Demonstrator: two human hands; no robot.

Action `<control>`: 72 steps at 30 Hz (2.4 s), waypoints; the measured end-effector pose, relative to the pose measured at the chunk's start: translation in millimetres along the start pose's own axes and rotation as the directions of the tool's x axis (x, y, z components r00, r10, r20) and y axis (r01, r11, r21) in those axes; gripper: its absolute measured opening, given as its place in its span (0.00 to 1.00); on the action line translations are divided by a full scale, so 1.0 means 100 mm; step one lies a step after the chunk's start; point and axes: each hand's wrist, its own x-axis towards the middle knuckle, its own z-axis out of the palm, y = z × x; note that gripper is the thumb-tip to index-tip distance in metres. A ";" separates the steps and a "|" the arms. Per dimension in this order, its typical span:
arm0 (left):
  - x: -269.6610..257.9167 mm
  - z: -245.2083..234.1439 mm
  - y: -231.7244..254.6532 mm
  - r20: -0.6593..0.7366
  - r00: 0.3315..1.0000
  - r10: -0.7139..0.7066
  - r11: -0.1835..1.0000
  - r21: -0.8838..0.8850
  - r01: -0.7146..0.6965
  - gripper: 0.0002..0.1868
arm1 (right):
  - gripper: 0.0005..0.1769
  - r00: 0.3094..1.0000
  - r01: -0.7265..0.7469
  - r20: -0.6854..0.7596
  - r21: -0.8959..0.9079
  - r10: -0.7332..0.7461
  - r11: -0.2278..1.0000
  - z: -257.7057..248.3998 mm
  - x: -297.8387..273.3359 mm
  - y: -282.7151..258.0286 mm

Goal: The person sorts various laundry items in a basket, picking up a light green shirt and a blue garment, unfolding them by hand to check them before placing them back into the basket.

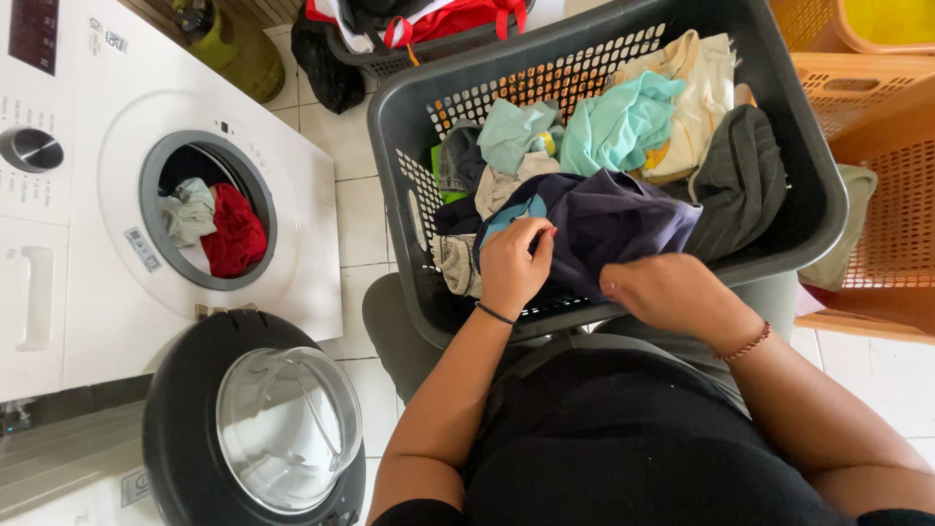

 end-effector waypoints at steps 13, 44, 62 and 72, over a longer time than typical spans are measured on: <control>0.00 -0.03 0.00 0.074 0.997 0.014 0.999 0.033 -0.017 0.02 | 0.06 0.922 -0.013 -0.384 -0.127 -0.037 0.992 0.36 0.28 0.26; -0.04 0.18 0.04 0.610 0.772 -0.178 0.930 -0.153 0.335 0.14 | 0.13 0.681 0.586 -0.677 0.277 -0.278 0.762 0.39 -0.01 0.21; -0.27 -0.01 -0.37 0.214 0.919 -0.330 0.468 -0.809 0.357 0.05 | 0.09 0.840 0.315 -0.530 0.312 -0.111 0.896 0.28 -0.02 -0.05; -0.27 -0.06 -0.19 0.331 0.924 -0.192 0.519 -0.765 0.382 0.07 | 0.08 0.740 0.353 -0.649 0.152 -0.176 0.923 0.13 0.14 -0.06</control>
